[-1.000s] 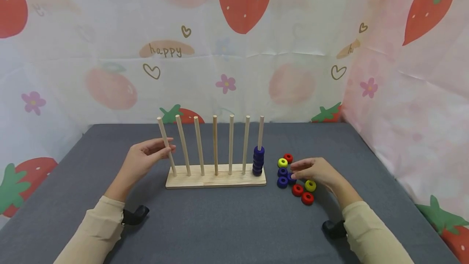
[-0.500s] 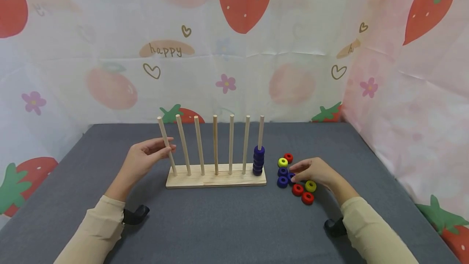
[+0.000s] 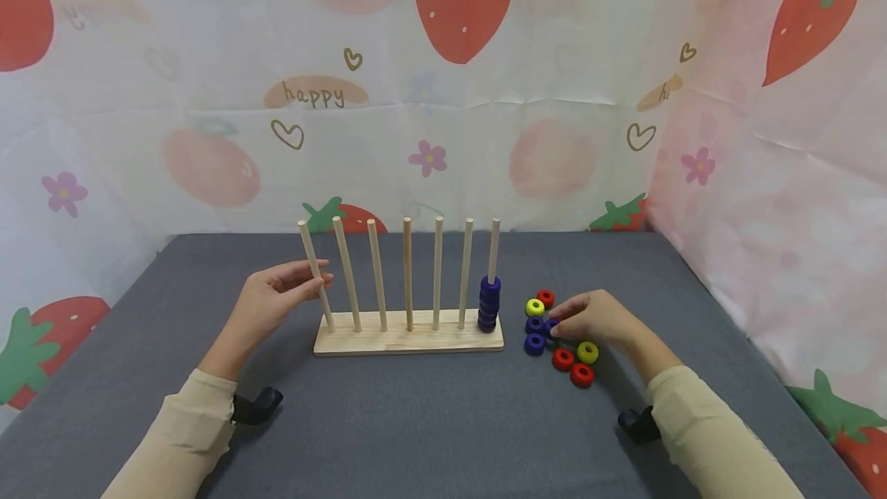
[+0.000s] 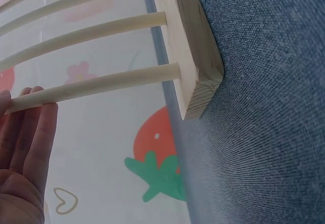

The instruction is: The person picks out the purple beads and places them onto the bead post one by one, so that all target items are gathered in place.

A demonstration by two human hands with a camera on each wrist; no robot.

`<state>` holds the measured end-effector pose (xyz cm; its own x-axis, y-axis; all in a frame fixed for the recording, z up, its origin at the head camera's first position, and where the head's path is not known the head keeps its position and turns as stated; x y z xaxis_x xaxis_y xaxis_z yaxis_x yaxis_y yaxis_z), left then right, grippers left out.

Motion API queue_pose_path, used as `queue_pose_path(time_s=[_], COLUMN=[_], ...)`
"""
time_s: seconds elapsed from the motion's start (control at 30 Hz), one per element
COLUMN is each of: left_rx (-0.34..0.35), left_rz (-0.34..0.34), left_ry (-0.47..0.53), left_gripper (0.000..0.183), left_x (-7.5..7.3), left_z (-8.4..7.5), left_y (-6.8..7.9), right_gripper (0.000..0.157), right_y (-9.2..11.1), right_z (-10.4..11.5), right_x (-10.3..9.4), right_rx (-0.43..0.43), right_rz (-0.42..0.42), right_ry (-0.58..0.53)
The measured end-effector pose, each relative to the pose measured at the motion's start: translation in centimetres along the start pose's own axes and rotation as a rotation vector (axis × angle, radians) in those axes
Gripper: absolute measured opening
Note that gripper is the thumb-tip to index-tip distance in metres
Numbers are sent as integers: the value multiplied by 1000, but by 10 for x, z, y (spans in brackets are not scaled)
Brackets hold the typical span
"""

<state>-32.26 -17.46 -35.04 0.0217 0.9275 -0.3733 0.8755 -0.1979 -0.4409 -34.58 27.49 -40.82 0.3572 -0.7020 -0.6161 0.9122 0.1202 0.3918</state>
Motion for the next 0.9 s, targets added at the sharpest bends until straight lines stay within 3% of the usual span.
queue_pose_path(time_s=[0.47,0.9], left_rx=[-1,2], left_rz=[0,-2], left_ry=[-12,-4], left_gripper=[36,36], left_x=[0,0], left_z=[0,-1], left_y=[0,-1], right_gripper=[44,48], right_y=[14,31], right_z=[31,67], right_x=[-17,-38], right_rx=[-71,-127], right_rz=[6,-12], right_ry=[7,85])
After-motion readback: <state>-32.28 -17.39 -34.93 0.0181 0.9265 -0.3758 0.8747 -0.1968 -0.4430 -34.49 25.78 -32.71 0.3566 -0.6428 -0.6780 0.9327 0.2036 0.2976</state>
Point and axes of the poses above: each hand's wrist, its own y-axis away from the middle knuckle, its own x-axis out of the palm, z = x × y, the point moved 8 cm from there along -y, towards the middle knuckle, and after that the axes turned 9 degrees about x, right-handed, at the moved point
